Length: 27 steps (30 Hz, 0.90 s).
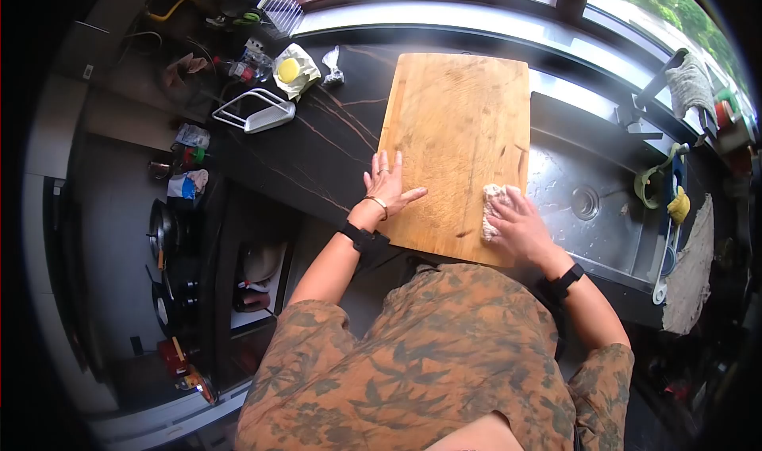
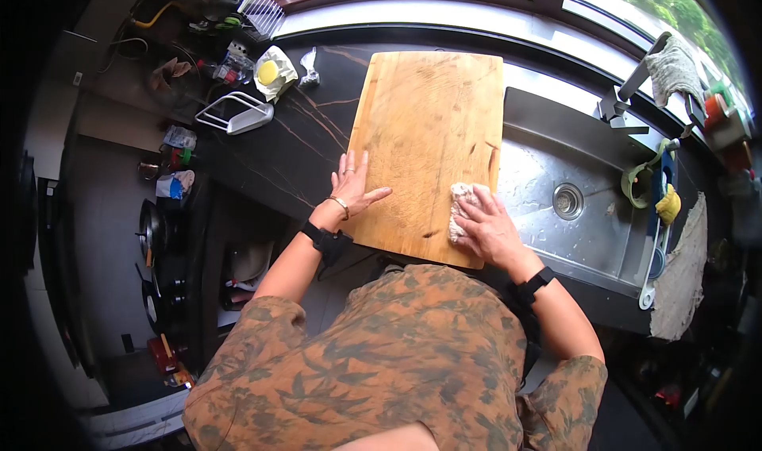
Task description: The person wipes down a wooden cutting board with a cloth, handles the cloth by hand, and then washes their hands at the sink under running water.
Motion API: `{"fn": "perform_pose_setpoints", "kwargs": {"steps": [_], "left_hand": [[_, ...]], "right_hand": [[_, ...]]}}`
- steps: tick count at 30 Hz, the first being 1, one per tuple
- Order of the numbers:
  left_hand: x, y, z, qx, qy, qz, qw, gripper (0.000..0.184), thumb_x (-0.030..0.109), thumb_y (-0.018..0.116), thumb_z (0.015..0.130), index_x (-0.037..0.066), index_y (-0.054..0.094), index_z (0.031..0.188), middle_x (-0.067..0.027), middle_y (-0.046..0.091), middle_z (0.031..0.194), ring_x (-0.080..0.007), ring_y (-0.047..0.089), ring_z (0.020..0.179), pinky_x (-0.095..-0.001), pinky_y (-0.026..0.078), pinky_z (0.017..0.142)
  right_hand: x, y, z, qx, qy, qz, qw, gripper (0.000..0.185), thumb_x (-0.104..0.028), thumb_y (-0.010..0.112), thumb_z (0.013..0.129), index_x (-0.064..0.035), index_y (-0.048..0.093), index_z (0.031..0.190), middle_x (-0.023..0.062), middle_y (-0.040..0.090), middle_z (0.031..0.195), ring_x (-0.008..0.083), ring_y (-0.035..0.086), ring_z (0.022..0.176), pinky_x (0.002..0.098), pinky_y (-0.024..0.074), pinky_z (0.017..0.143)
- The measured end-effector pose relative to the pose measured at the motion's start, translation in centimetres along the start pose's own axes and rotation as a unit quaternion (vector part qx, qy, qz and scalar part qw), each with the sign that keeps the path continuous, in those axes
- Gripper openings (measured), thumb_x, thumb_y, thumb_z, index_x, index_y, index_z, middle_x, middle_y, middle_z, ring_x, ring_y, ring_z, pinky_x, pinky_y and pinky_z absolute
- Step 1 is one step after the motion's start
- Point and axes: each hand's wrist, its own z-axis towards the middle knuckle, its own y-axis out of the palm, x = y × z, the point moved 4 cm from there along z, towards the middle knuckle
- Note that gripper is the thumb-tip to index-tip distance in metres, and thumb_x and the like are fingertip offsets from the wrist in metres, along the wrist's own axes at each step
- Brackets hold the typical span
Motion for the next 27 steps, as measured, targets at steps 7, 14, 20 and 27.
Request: {"fn": "perform_pose_setpoints", "kwargs": {"steps": [7, 14, 20, 27], "left_hand": [[-3.7, 3.7, 3.1, 0.090, -0.022, -0.061, 0.994, 0.106, 0.073, 0.047, 0.083, 0.006, 0.004, 0.153, -0.0237, -0.008, 0.157, -0.0361, -0.007, 0.147, -0.0578, 0.004, 0.113], [-2.8, 4.3, 2.4, 0.179, -0.005, -0.006, 0.984, 0.097, 0.063, 0.048, 0.087, 0.004, 0.008, 0.152, -0.0256, -0.003, 0.157, -0.0381, 0.000, 0.146, -0.0566, 0.012, 0.112], [-2.5, 3.8, 2.2, 0.213, 0.014, 0.004, 0.977, 0.095, 0.058, 0.053, 0.087, 0.002, 0.012, 0.151, -0.0296, 0.004, 0.155, -0.0427, 0.011, 0.144, -0.0552, 0.018, 0.111], [-2.1, 3.3, 2.4, 0.199, -0.003, 0.000, 0.980, 0.098, 0.058, 0.057, 0.083, 0.003, 0.013, 0.151, -0.0284, 0.005, 0.155, -0.0421, 0.013, 0.143, -0.0563, 0.019, 0.110]], "right_hand": [[4.1, 2.7, 1.8, 0.042, 0.035, 0.059, 0.997, 0.046, 0.005, 0.064, 0.072, -0.0100, 0.064, 0.116, 0.0087, 0.054, 0.136, 0.0388, 0.043, 0.130, 0.0440, 0.0391, 0.107], [9.4, 1.7, 7.7, 0.084, 0.098, -0.006, 0.992, 0.056, 0.005, 0.064, 0.071, -0.0138, 0.059, 0.124, 0.0057, 0.049, 0.141, 0.0343, 0.039, 0.134, 0.0454, 0.0324, 0.111], [16.7, 1.1, 13.2, 0.090, 0.170, -0.125, 0.973, 0.050, -0.006, 0.062, 0.079, -0.0176, 0.058, 0.128, 0.0031, 0.049, 0.142, 0.0326, 0.039, 0.134, 0.0516, 0.0263, 0.112], [23.8, 0.6, 18.6, 0.151, 0.199, -0.120, 0.961, 0.048, 0.001, 0.060, 0.081, -0.0107, 0.057, 0.127, 0.0105, 0.047, 0.143, 0.0372, 0.040, 0.132, 0.0436, 0.0334, 0.109]]}}
